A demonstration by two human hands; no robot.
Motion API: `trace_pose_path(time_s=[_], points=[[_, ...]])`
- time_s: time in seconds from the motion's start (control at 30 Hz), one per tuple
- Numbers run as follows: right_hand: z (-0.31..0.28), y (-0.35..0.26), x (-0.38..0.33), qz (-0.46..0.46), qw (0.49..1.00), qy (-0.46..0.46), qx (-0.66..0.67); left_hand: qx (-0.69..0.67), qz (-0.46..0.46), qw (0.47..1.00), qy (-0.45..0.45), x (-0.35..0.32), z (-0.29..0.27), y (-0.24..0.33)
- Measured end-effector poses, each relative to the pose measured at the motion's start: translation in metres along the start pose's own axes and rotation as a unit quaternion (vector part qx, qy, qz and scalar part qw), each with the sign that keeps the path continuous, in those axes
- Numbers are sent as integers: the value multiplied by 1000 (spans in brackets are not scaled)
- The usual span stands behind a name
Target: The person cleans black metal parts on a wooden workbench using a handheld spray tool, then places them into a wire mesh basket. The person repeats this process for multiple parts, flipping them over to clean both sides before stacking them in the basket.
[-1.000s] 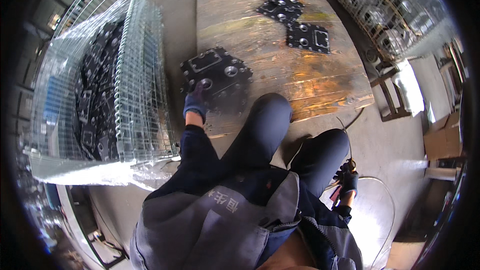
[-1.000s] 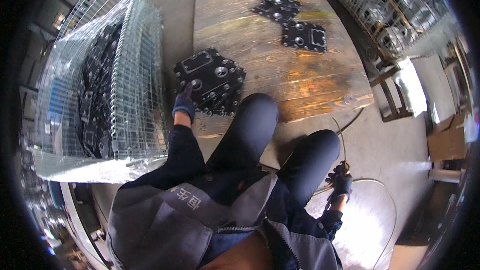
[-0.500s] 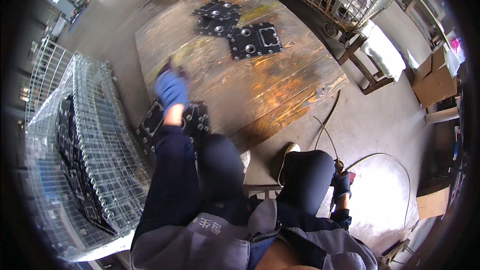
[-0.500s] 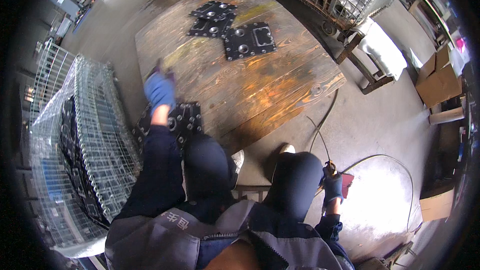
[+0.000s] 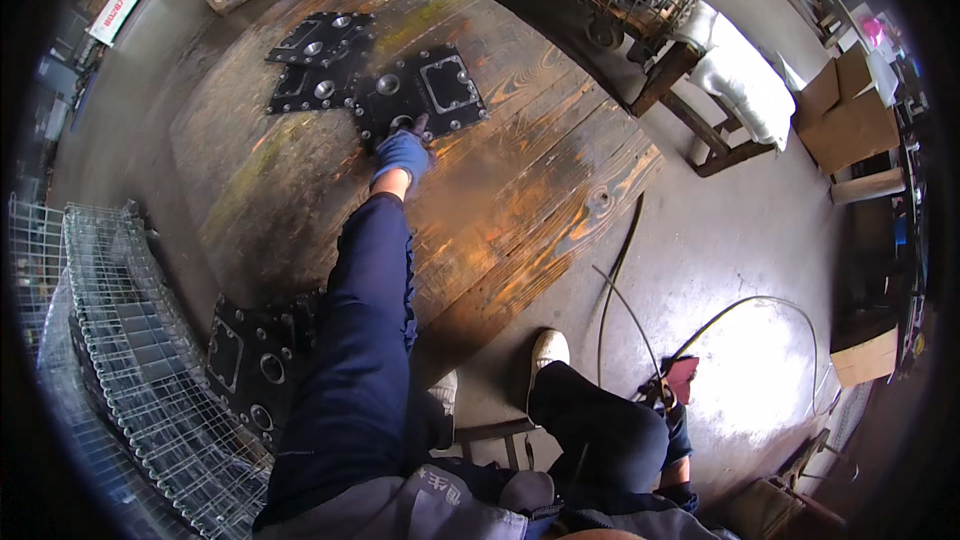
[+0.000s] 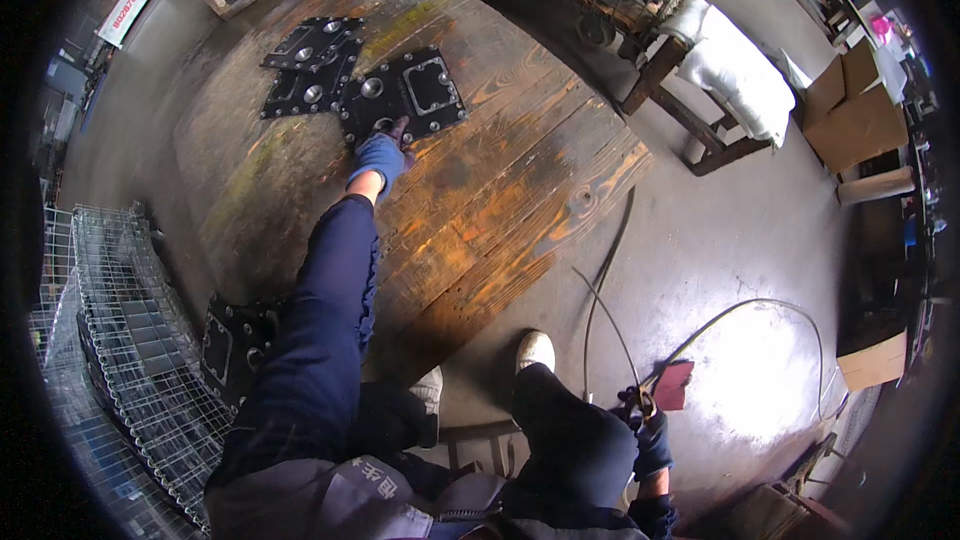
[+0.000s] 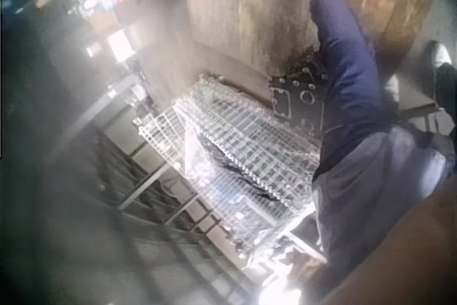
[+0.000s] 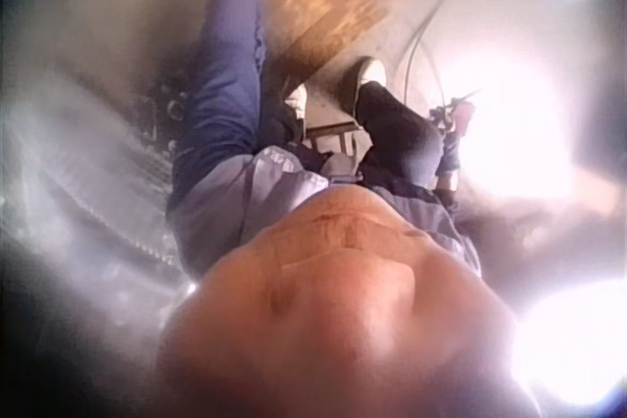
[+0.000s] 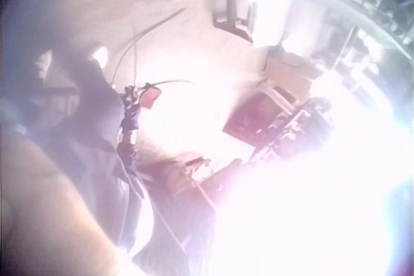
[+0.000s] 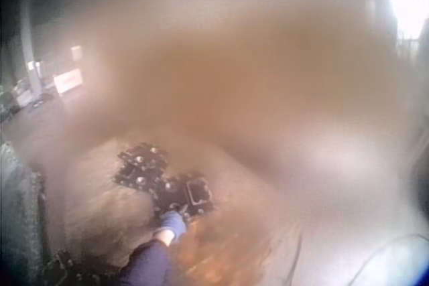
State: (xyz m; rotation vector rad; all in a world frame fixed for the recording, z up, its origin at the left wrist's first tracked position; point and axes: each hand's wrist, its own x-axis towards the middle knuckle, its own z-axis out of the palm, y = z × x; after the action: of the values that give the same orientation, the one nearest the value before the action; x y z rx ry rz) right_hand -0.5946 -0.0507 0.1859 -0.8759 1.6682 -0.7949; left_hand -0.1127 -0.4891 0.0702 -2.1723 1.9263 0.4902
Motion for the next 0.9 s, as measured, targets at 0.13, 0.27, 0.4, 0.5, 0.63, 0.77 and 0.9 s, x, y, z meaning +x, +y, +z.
trace_pose_path(time_s=[0.13, 0.27, 0.4, 0.5, 0.63, 0.77, 0.9], points=[[21, -51, 4, 54, 994, -4, 94, 35, 1, 996, 78, -5, 33, 13], [23, -58, 33, 19, 995, -55, 75, -140, -47, 989, -18, -40, 112, 54], [43, -80, 55, 4, 996, -86, -16, -111, 96, 989, -9, -150, 167, 129], [68, -112, 66, -13, 984, -148, -98, -69, 173, 970, 158, -218, 169, 133], [95, -159, 75, -4, 935, -205, -289, -40, 24, 966, 255, -224, 138, 48], [99, -147, 82, -140, 866, -12, -480, -191, -185, 964, 28, -184, 144, 18], [52, -124, 49, 89, 968, -191, -139, -230, -152, 954, -116, -191, 105, 3]])
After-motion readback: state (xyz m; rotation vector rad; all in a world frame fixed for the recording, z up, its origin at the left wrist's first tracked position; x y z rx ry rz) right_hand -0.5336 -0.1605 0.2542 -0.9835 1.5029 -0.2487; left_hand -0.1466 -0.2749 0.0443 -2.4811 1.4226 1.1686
